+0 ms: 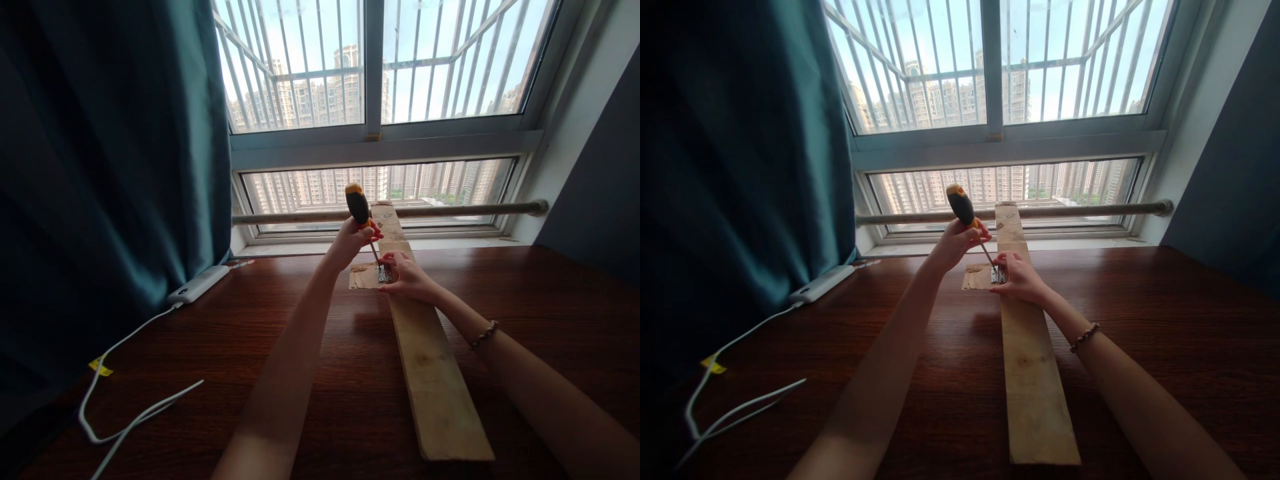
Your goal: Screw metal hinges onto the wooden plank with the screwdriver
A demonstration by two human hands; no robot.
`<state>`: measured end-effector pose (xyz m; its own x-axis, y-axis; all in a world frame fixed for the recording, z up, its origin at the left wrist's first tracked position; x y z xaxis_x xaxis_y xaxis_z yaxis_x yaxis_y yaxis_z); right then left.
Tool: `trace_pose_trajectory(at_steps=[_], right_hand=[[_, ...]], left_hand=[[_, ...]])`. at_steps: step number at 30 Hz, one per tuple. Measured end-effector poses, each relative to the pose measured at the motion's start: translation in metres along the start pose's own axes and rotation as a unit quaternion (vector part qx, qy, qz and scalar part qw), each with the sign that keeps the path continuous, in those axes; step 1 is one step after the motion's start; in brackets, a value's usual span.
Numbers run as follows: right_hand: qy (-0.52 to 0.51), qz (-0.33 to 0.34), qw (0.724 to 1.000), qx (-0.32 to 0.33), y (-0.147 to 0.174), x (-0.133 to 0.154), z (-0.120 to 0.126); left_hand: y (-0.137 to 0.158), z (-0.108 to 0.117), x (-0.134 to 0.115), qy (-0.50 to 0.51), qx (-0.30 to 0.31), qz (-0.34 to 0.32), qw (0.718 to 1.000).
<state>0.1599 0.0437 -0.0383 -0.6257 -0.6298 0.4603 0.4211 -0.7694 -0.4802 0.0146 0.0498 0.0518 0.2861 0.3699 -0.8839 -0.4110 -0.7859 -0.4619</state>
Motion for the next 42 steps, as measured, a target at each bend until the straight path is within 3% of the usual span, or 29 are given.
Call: trace_pose_trajectory(at_steps=[9,16,25,28,33,38,42], right_hand=[[0.013,0.004,1.0,0.004,0.0,0.004,0.002],[0.034,0.005,0.999,0.009,-0.001,0.006,0.001],[0.033,0.007,0.999,0.009,-0.001,0.003,0.001],[0.029,0.007,1.0,0.006,-0.001,0.002,0.001],[0.019,0.01,1.0,0.0,-0.001,0.001,0.0],[0.027,0.012,1.0,0.004,-0.001,0.002,0.001],[0.02,0.012,1.0,0.007,-0.001,0.002,0.0]], left_hand=[[0.001,0.0,0.0,0.0,0.014,0.009,1.0],[-0.005,-0.005,0.01,-0.039,-0.033,-0.022,0.998],[0.001,0.002,-0.004,-0.241,-0.099,-0.11,0.959],[0.002,0.003,-0.008,-0.261,-0.109,-0.131,0.95],[-0.001,-0.004,-0.007,-0.151,-0.023,-0.095,0.984],[0.0,-0.014,-0.006,-0.065,0.089,-0.071,0.991],[0.0,-0.015,-0.008,-0.025,0.097,-0.078,0.992]])
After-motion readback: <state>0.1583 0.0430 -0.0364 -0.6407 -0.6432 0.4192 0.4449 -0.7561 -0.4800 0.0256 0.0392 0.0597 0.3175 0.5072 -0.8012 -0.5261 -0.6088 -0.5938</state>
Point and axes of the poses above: each hand's wrist, its own y-axis away from the middle knuckle, its own z-axis out of the back of the hand, x = y × z, the point moved 4 cm from there along -y, towards the middle knuckle, and after that the axes turned 4 degrees about x, right-handed, at the moved point
